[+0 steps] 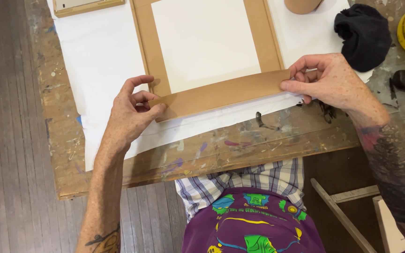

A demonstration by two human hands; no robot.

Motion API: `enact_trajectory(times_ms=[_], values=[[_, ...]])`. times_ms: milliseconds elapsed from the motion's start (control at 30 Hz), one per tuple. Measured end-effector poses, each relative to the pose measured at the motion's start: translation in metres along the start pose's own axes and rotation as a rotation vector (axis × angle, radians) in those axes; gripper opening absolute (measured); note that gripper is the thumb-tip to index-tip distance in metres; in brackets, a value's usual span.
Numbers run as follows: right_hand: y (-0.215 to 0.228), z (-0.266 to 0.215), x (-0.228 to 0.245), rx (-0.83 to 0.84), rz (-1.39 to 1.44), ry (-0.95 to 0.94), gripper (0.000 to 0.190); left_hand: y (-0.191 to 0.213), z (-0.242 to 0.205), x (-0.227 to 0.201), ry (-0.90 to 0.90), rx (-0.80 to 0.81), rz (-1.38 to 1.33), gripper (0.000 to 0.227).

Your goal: The person is finishing the back of a picture frame by applying brown paper tape to the edges, smoothing it down with a cloth, trimming the excess tape with a utility knife, and then using a power drill.

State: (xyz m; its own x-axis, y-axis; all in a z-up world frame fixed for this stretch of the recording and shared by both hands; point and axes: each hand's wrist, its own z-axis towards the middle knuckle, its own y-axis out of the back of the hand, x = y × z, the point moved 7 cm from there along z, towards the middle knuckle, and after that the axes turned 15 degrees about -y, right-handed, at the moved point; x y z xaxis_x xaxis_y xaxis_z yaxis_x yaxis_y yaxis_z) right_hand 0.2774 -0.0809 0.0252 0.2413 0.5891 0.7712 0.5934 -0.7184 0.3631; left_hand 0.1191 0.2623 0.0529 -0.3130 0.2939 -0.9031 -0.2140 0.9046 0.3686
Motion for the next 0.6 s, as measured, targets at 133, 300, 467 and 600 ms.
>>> enact_trajectory(times_ms=[133,300,467,600], values=[[0.000,0.001,-0.002,-0.003,0.037,-0.003,0.017,0.001,0.000,0.002,0.002,0.008,0.000,0.055],[0.002,-0.002,-0.004,-0.007,0.038,-0.018,0.016,0.000,0.005,0.010,-0.010,0.000,0.016,0.055],[0.007,0.014,-0.029,-0.134,-0.056,-0.038,0.024,0.004,0.013,0.022,-0.272,0.108,-0.097,0.055],[0.010,0.028,-0.053,-0.102,-0.026,0.002,0.026,0.007,0.007,0.012,-0.273,0.153,-0.095,0.056]])
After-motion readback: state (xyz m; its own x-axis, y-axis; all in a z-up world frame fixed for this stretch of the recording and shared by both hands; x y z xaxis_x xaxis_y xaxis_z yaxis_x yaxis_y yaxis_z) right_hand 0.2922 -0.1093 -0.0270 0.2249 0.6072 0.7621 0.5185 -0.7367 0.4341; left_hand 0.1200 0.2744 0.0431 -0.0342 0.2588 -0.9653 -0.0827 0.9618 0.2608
